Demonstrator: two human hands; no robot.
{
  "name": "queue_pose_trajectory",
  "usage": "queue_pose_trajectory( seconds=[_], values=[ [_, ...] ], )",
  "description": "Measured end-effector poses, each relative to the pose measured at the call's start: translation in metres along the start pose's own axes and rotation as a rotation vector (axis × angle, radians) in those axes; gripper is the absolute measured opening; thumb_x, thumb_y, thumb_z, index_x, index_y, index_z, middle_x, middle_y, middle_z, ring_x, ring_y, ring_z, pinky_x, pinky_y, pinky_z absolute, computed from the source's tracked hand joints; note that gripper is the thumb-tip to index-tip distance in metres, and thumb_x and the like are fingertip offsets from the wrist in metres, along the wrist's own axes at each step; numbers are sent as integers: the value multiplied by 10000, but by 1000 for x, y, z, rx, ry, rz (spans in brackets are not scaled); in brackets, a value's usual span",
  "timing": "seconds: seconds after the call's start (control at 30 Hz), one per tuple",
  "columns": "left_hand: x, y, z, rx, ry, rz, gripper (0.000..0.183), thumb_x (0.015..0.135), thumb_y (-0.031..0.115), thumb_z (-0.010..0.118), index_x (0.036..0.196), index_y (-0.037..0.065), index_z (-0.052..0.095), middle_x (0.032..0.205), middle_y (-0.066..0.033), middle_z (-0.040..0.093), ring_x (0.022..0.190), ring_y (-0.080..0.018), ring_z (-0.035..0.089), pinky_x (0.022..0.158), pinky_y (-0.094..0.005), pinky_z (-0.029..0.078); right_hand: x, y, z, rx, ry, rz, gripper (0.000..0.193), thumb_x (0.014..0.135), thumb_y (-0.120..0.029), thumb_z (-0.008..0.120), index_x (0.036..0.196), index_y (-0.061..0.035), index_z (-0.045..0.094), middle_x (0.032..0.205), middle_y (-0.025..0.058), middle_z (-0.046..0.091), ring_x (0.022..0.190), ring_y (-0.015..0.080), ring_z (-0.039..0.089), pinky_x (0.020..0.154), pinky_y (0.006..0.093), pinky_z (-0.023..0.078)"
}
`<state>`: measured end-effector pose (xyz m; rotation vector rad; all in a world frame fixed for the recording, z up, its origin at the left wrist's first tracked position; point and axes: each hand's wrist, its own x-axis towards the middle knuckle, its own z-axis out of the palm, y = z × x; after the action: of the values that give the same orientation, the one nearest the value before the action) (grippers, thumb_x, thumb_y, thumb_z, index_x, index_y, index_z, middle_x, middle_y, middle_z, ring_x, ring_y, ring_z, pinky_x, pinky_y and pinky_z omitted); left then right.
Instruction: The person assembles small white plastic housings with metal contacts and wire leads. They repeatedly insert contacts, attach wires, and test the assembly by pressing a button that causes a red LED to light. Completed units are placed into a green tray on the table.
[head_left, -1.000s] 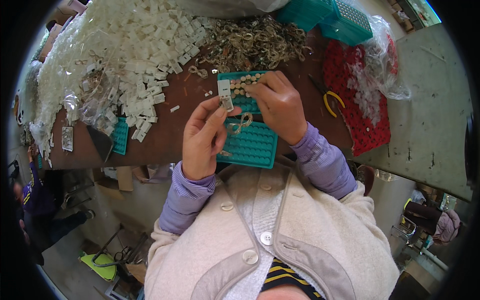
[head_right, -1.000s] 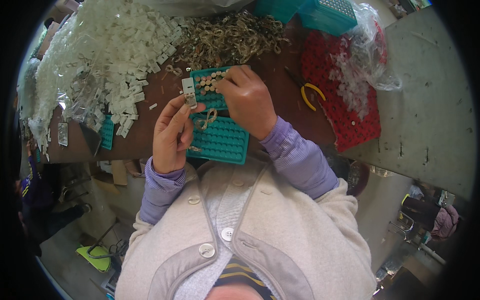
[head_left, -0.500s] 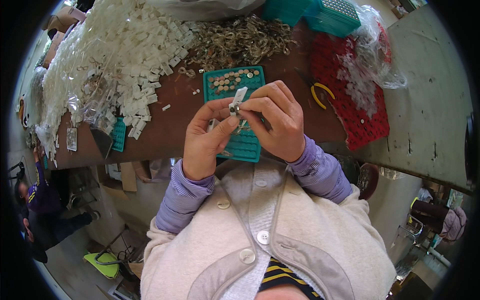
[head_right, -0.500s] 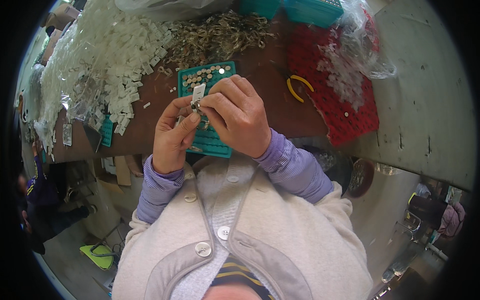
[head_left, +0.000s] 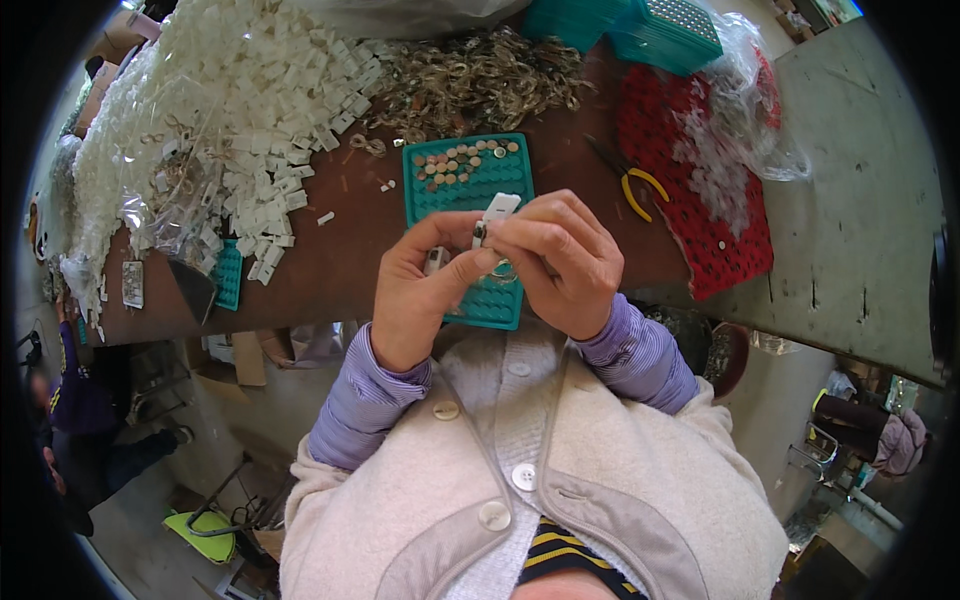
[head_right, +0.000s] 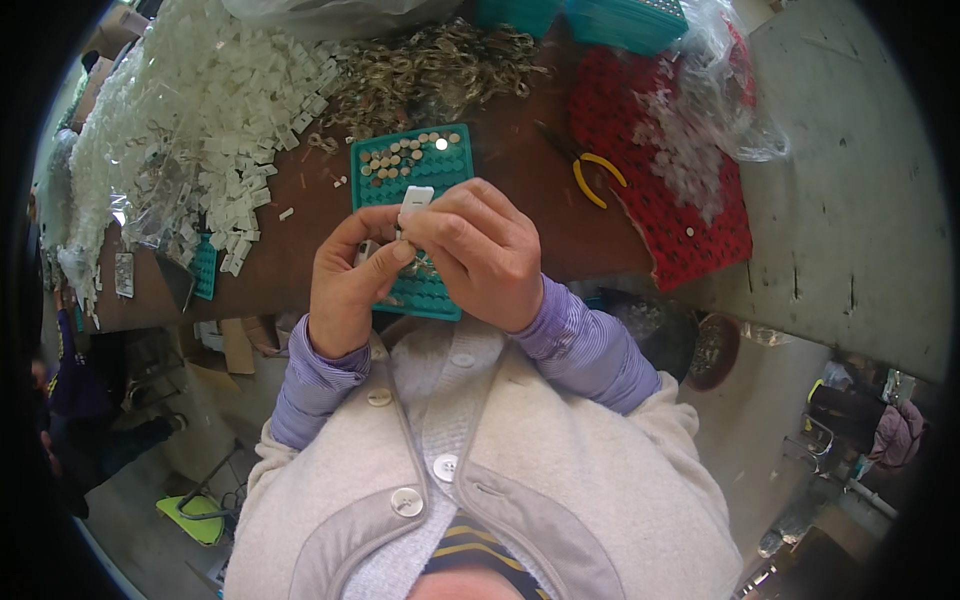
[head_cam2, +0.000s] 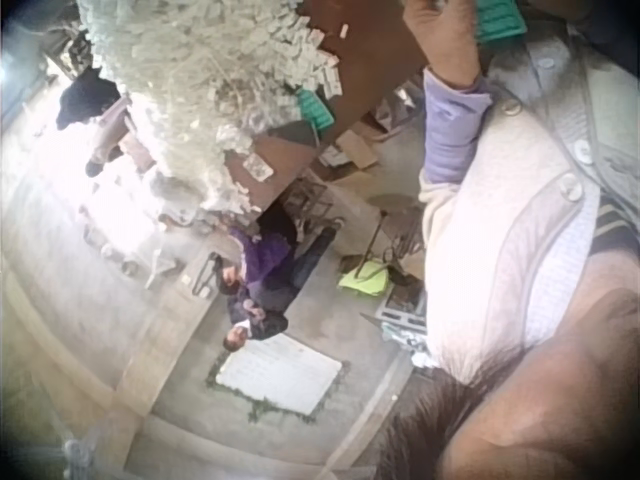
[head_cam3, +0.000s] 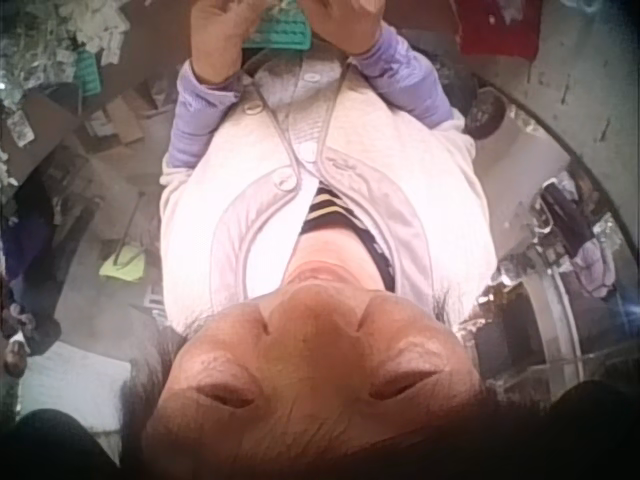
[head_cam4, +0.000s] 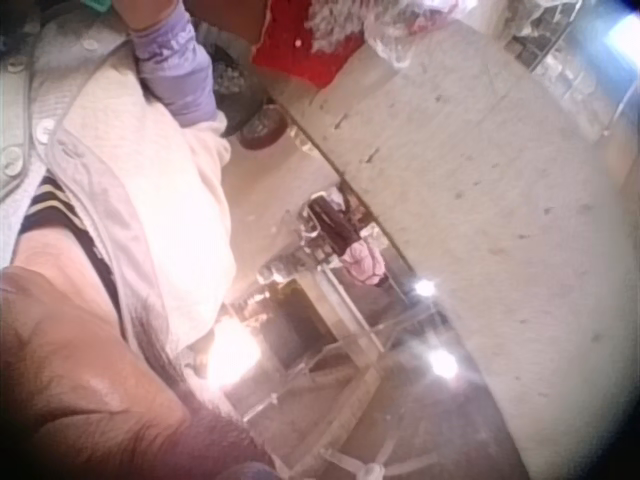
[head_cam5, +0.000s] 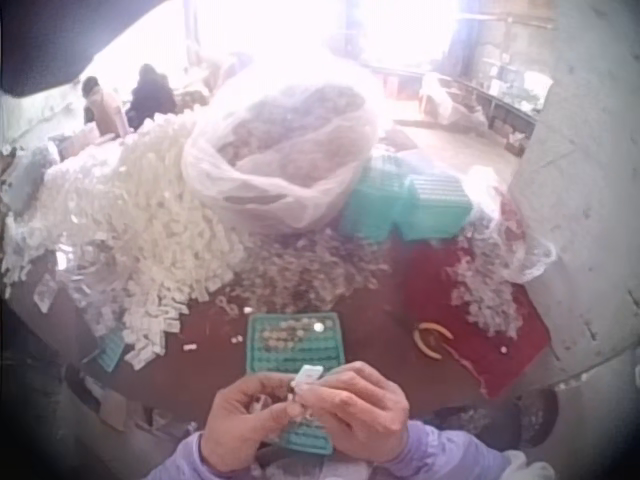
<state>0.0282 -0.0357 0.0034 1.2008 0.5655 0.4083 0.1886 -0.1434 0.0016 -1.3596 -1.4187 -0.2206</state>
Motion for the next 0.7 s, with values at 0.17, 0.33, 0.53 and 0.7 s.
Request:
queue_pose_trajectory(
  seconds=[0.17,0.33,0.53,0.7],
  values=[
    [8,-3,-20,-133,30,-48,280,1035,168,766,1279,38,717,990,-5,766,649,20,467,549,-175,347,10,12,5,287,-105,166,283,874,88,784,1132,-28,782,994,135,777,885,294,743,791,343,600],
    [19,-7,-38,-271,110,-33,247,1059,180,725,1259,36,703,1016,-54,793,580,13,426,505,-180,298,20,48,34,-169,-127,208,144,844,36,776,979,-11,791,963,119,678,932,324,674,803,426,571],
    [16,-8,-32,-219,165,-44,266,1042,137,747,1282,33,698,986,6,729,580,22,411,495,-185,276,17,57,42,-347,-252,79,179,817,61,781,969,-13,726,972,118,699,913,335,667,776,412,543],
    [13,-4,-20,-95,153,-2,313,1008,85,789,1306,26,710,983,45,673,739,8,521,600,-180,389,16,26,23,-17,-103,107,202,811,70,779,967,-27,695,968,124,693,913,328,674,792,426,563]
  ],
)
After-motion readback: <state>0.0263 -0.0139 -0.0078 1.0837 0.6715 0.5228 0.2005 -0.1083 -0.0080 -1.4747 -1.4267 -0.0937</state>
